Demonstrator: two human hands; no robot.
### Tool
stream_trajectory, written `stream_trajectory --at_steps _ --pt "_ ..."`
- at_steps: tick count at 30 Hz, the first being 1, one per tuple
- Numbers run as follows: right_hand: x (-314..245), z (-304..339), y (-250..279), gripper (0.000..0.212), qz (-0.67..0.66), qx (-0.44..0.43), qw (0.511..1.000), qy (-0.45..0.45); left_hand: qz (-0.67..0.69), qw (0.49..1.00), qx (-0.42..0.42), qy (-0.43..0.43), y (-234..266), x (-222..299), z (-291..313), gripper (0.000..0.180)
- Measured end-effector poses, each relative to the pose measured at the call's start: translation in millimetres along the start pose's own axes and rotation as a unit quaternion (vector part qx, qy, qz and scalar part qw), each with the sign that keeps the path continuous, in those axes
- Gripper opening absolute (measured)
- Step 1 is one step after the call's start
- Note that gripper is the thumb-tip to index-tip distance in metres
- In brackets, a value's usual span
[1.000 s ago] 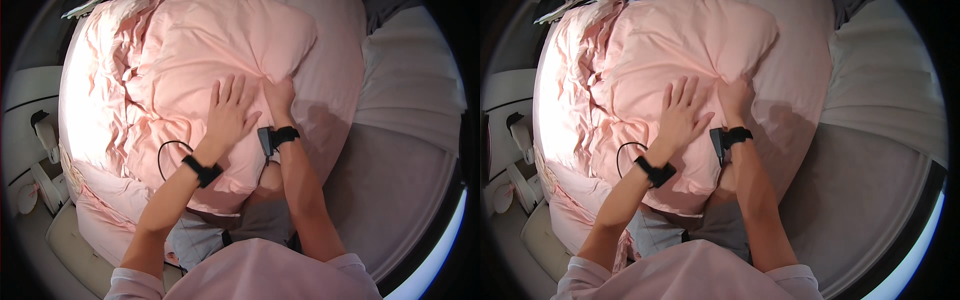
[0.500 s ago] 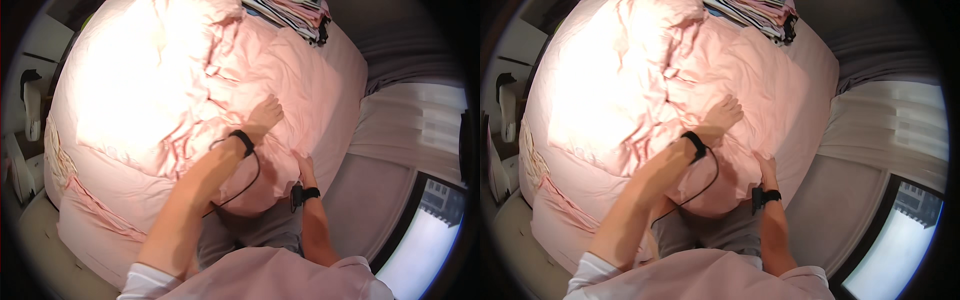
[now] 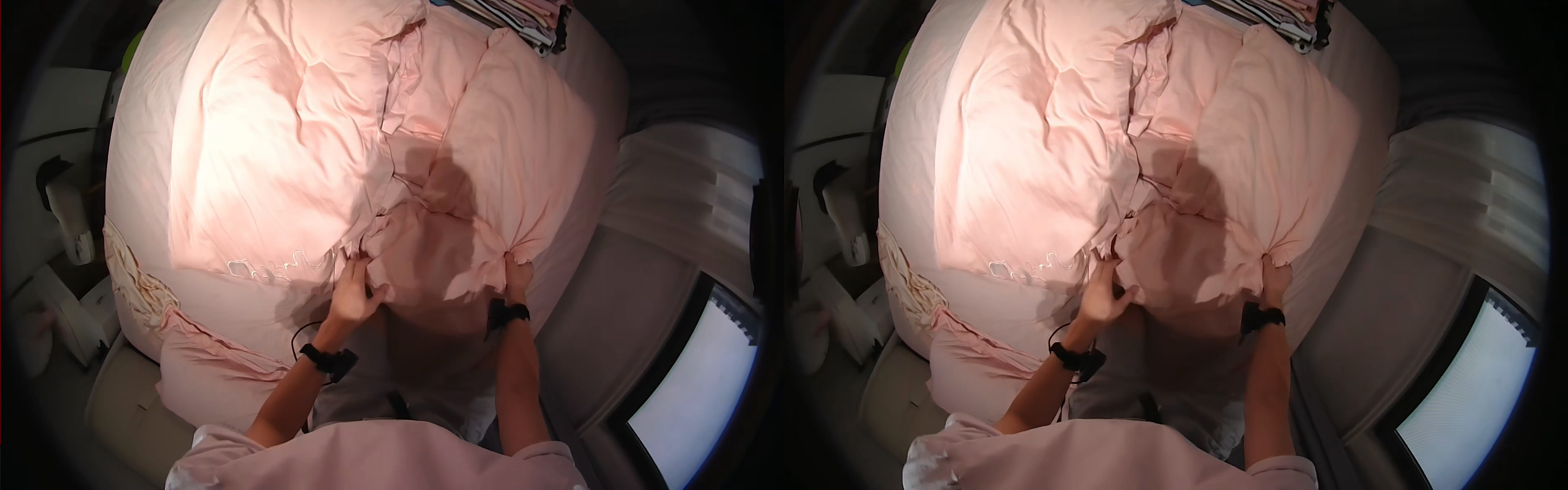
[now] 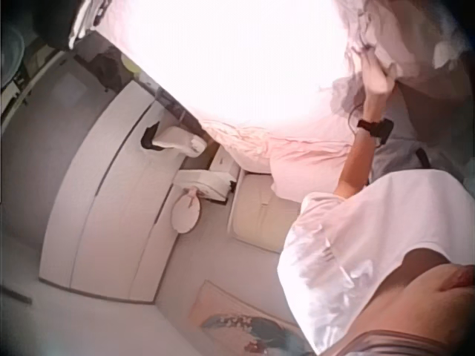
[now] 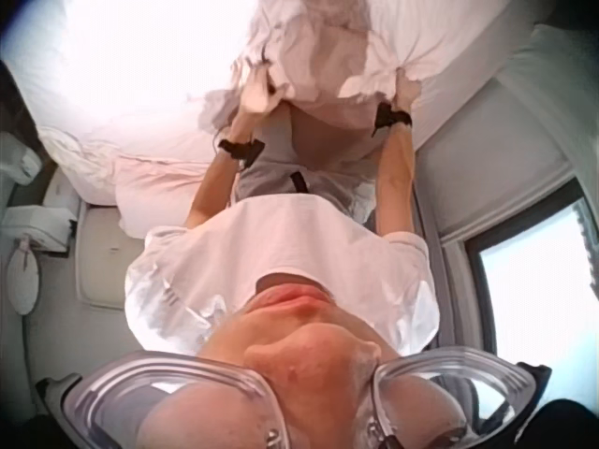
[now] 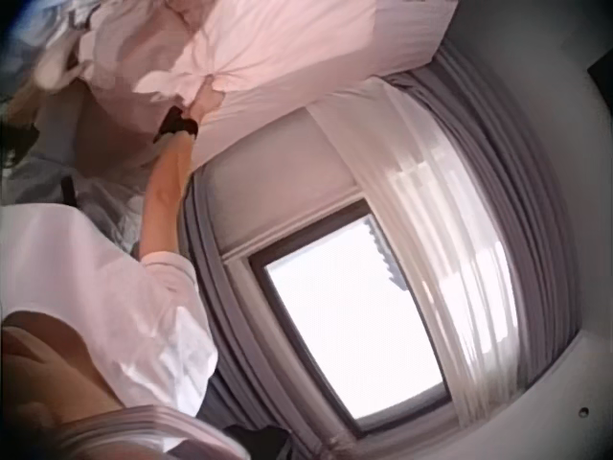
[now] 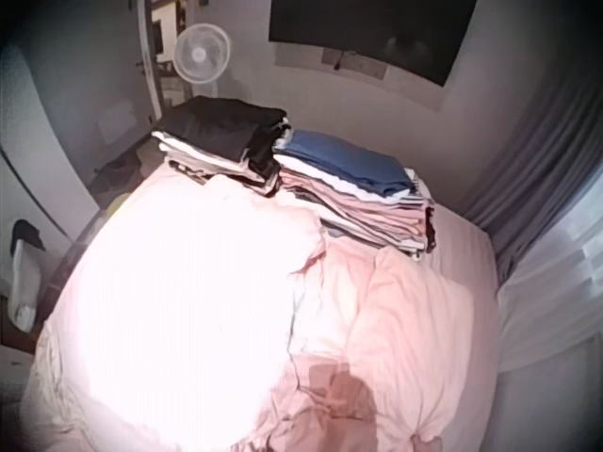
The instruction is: The person folds and adjusts a large pink duvet and two pink pillows on a bed, smoothing the surfaces by hand and arranging them next to a stack of folded laundry.
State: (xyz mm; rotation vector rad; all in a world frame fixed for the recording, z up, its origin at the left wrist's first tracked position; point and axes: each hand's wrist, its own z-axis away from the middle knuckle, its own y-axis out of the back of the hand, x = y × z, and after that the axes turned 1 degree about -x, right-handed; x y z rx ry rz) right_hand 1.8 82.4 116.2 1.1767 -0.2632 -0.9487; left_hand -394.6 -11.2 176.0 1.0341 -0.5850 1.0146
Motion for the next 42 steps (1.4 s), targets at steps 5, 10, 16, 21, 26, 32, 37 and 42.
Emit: stream_trajectory --at_steps 5,10,16,21,26,32,37,42 --pt "56 38 -4 0.081 -0.224 -0.095 0.969 0.043 -0.092 0.983 0.121 -0.101 -39 -13 -7 0.090" --pt "107 62 -20 0.081 -0.253 -0.213 0.929 0.166 0.135 0.989 0.049 -0.035 -72 -10 -30 0.067" --pt "120 80 -32 0.085 -0.237 -0.030 0.971 0.018 0.087 0.969 -0.141 0.183 -77 1 -30 0.046" --pt "153 103 -42 0.095 -0.233 -0.126 0.960 0.088 0.167 0.978 -0.011 0.122 -52 -24 12 0.053" --pt "166 93 -68 0.088 -0.217 -0.047 0.973 0.063 0.046 0.996 -0.072 -0.008 -81 -15 27 0.070" --pt "186 50 -44 0.075 -0.229 -0.235 0.931 0.160 0.104 0.980 -0.136 0.104 -81 -14 2 0.066" --pt "244 61 42 0.078 -0.241 -0.441 0.863 -0.040 -0.143 0.955 -0.181 0.189 -64 -35 0 0.070" --pt "346 96 82 0.091 -0.096 -0.518 0.850 -0.011 -0.264 0.899 0.237 -0.257 -84 -73 55 0.053"
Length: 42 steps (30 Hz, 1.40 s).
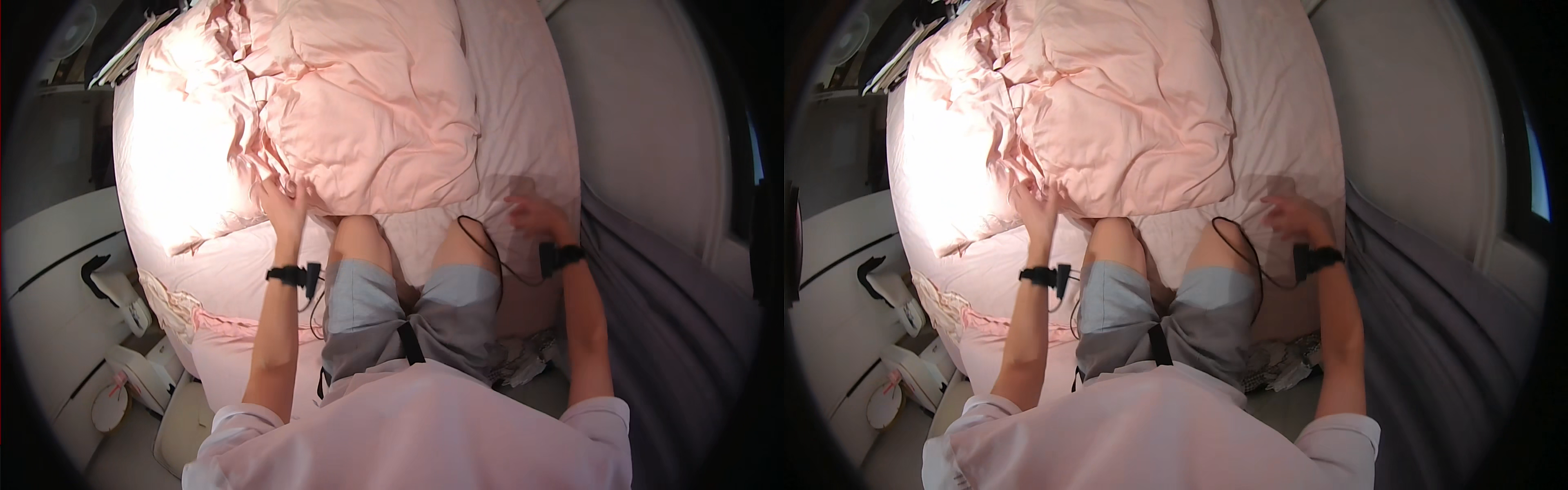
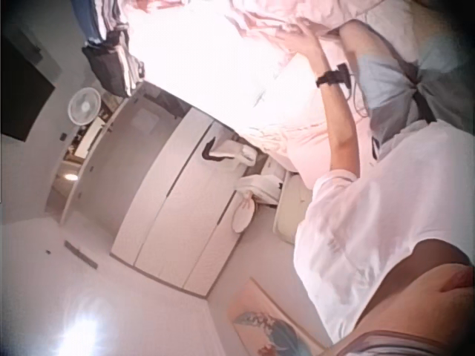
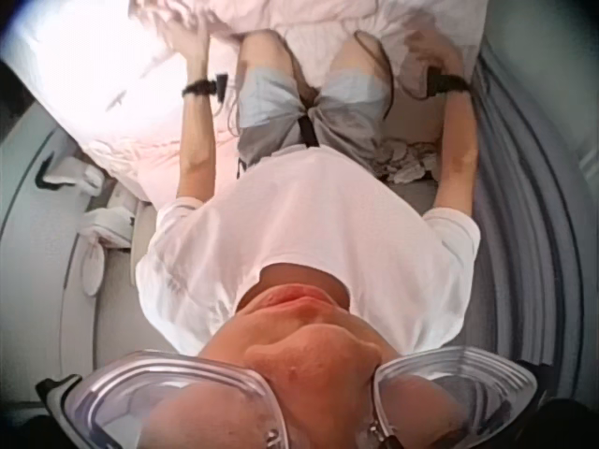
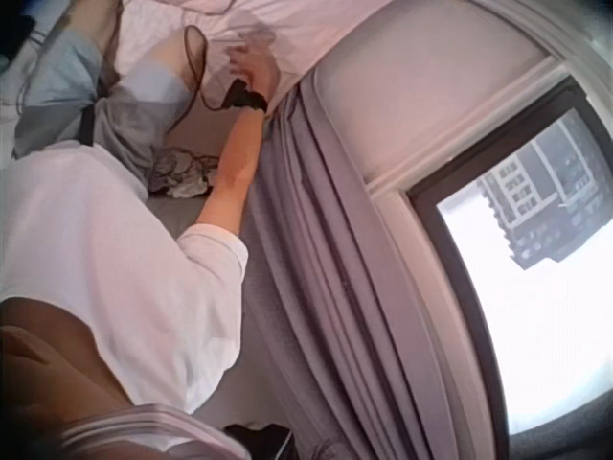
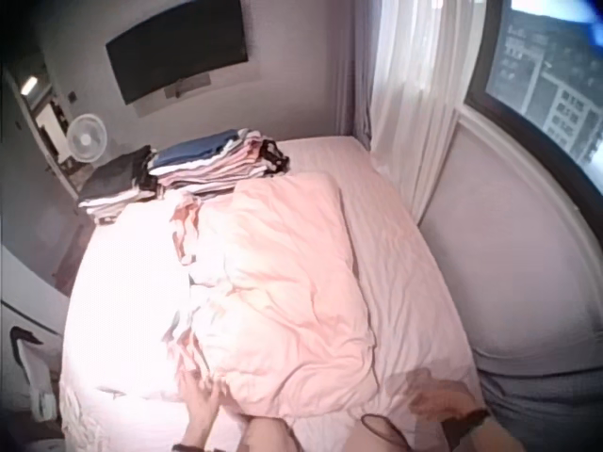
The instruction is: The person folds and adjusts a large pink duvet and two pink pillows on a bed, smoothing the surfaces by hand and arranging them next to a stack of folded laundry.
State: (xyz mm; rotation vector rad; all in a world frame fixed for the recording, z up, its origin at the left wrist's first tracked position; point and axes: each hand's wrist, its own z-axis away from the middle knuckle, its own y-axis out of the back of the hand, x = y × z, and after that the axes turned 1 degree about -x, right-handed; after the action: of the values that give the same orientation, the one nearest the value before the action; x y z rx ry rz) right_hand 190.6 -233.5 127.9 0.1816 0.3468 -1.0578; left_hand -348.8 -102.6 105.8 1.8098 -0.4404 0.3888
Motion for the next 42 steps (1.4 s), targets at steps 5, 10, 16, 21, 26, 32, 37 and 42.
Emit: stream_trajectory --at_steps 5,10,16,21,26,32,37,42 --pt "34 -21 -155 0.097 0.044 0.099 0.975 0.192 -0.057 0.923 -0.279 -0.260 14 71 28 0.090" --pt "-32 1 -228 0.071 0.077 0.243 0.904 0.344 -0.055 0.877 -0.284 -0.384 -49 110 29 0.100" --pt "3 32 -178 0.032 0.220 0.341 0.845 0.347 0.031 0.855 -0.310 -0.415 -81 147 -25 0.067" --pt "89 85 -193 0.027 0.337 0.189 0.922 0.014 -0.017 0.865 -0.286 -0.413 -72 149 -92 0.070" --pt "-58 39 -181 0.081 0.111 0.423 0.875 0.207 -0.056 0.907 -0.248 -0.335 -38 129 -29 0.102" --pt "-100 -108 -135 0.084 0.134 0.570 0.737 0.337 -0.125 0.952 -0.171 -0.222 -36 76 24 0.091" --pt "-80 -137 -108 0.050 0.211 0.539 0.709 0.403 -0.126 0.918 -0.174 -0.334 -6 41 -58 0.040" --pt "-69 -138 -122 0.034 0.264 0.544 0.716 0.348 -0.258 0.870 -0.259 -0.331 -21 -5 -61 0.051"
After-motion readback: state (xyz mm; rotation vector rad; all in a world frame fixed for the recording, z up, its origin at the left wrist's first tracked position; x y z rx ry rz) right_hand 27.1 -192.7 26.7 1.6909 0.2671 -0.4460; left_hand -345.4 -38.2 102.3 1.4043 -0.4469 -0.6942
